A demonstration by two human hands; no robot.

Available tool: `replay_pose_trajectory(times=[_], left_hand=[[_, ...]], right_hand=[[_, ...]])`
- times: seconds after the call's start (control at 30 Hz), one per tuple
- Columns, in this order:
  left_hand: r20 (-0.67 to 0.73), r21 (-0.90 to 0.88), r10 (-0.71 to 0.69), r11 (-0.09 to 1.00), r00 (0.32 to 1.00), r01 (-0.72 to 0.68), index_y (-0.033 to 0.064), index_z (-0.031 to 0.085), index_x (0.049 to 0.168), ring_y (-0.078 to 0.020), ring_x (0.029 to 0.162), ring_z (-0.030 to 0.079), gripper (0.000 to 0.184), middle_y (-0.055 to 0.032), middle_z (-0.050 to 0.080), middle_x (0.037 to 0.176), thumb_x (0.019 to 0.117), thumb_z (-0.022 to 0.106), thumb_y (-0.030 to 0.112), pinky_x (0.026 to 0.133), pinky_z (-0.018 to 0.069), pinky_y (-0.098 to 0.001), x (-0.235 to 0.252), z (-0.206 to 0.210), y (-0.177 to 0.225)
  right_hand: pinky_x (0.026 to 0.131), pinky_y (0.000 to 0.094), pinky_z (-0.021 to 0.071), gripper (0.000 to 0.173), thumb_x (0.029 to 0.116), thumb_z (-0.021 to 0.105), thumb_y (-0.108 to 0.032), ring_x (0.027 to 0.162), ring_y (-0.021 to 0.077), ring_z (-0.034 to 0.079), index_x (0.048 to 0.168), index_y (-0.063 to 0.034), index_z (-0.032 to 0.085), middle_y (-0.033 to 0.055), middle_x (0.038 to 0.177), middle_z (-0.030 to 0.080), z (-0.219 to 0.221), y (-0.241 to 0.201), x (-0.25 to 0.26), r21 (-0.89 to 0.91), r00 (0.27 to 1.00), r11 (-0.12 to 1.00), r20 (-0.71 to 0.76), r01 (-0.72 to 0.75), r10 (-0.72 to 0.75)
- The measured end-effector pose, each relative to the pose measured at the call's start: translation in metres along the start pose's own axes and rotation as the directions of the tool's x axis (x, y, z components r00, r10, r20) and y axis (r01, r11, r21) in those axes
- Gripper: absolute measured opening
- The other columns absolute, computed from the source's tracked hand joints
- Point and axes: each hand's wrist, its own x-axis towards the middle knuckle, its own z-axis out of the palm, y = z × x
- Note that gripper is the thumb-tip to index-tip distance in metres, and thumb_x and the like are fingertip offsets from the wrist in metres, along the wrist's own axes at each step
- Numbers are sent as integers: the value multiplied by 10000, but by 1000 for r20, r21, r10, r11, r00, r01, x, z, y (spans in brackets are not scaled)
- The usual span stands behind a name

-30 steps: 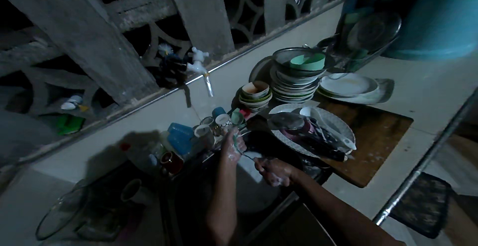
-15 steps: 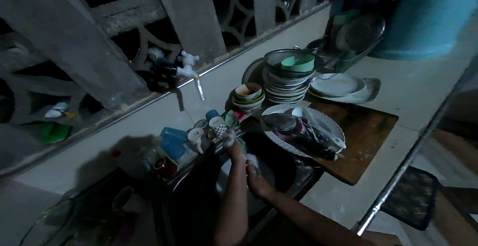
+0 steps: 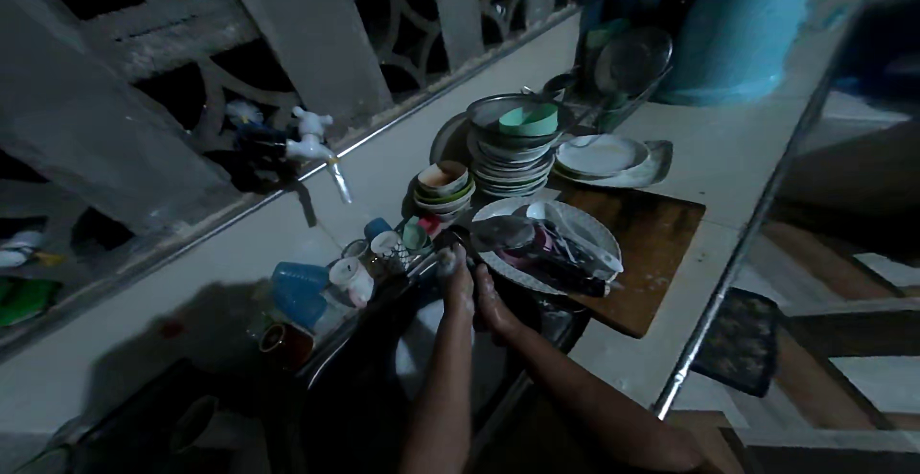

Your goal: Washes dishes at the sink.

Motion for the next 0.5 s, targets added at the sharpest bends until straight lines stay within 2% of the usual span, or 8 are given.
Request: replay_pose_trajectory(times=[0.07,0.1,0.13,0.17,0.27,0.33,0.4,0.5], left_hand=[[49,179,22,983,999,-31,-151,509,1363,-389,1289,523,414,-341,541,1370,1030,580,86,1104,408,-461,-8,4,15],[89,284,29,957,996,-53,-162,519,1351,-412,1306,520,409,-356,545,1367,1012,602,53,1114,402,-462,-12,6,23],[153,357,55,928,987,-107,-163,528,1342,-423,1295,517,394,-363,547,1354,1012,587,43,1110,396,-471,-14,6,25],[197,434,91,885,976,-170,-146,551,1323,-414,1264,532,353,-346,569,1322,1027,547,46,1094,402,-480,-15,9,22],[283,659,133,693,950,-294,-68,580,1357,-421,1293,552,345,-295,608,1332,1061,478,78,1109,401,-530,-18,22,21],[250,655,162,698,955,-290,-50,614,1325,-408,1251,588,346,-280,640,1289,1067,493,147,1083,427,-539,-20,36,20],[309,688,75,671,948,-277,-27,586,1370,-367,1287,577,395,-258,616,1347,1095,448,221,1103,418,-508,-34,44,29],[380,671,18,683,925,-289,25,589,1395,-318,1287,594,411,-201,630,1364,1073,478,255,1101,445,-498,-44,49,10]], right_hand=[[863,383,533,593,1123,152,-426,1070,224,616,1587,-66,237,215,1402,515,-7,-15,-6,92,997,993,18,67,-69],[843,363,548,556,1130,150,-384,1018,191,637,1512,-39,361,174,1266,593,-10,-22,-6,112,994,988,-14,108,-108],[800,341,546,518,1138,166,-344,934,159,636,1398,-21,475,128,1116,630,-12,-29,-4,99,991,987,-64,124,-118],[799,343,533,476,1142,215,-292,903,159,621,1325,6,538,121,1052,632,-18,-36,-2,60,986,991,-127,118,-110],[867,374,508,356,1122,382,-180,942,208,603,1255,77,588,185,1066,630,-37,-57,0,-89,953,994,-288,67,-90],[844,419,508,386,1121,403,-234,895,238,599,1187,85,610,197,1000,623,-52,-59,11,-139,921,987,-367,85,-131],[764,441,491,465,1126,372,-326,792,227,565,1096,67,618,158,889,591,-67,-58,22,-167,884,974,-416,154,-211],[697,423,556,512,1124,324,-400,712,204,625,1130,25,610,121,854,631,-92,-59,49,-119,839,975,-498,185,-220]])
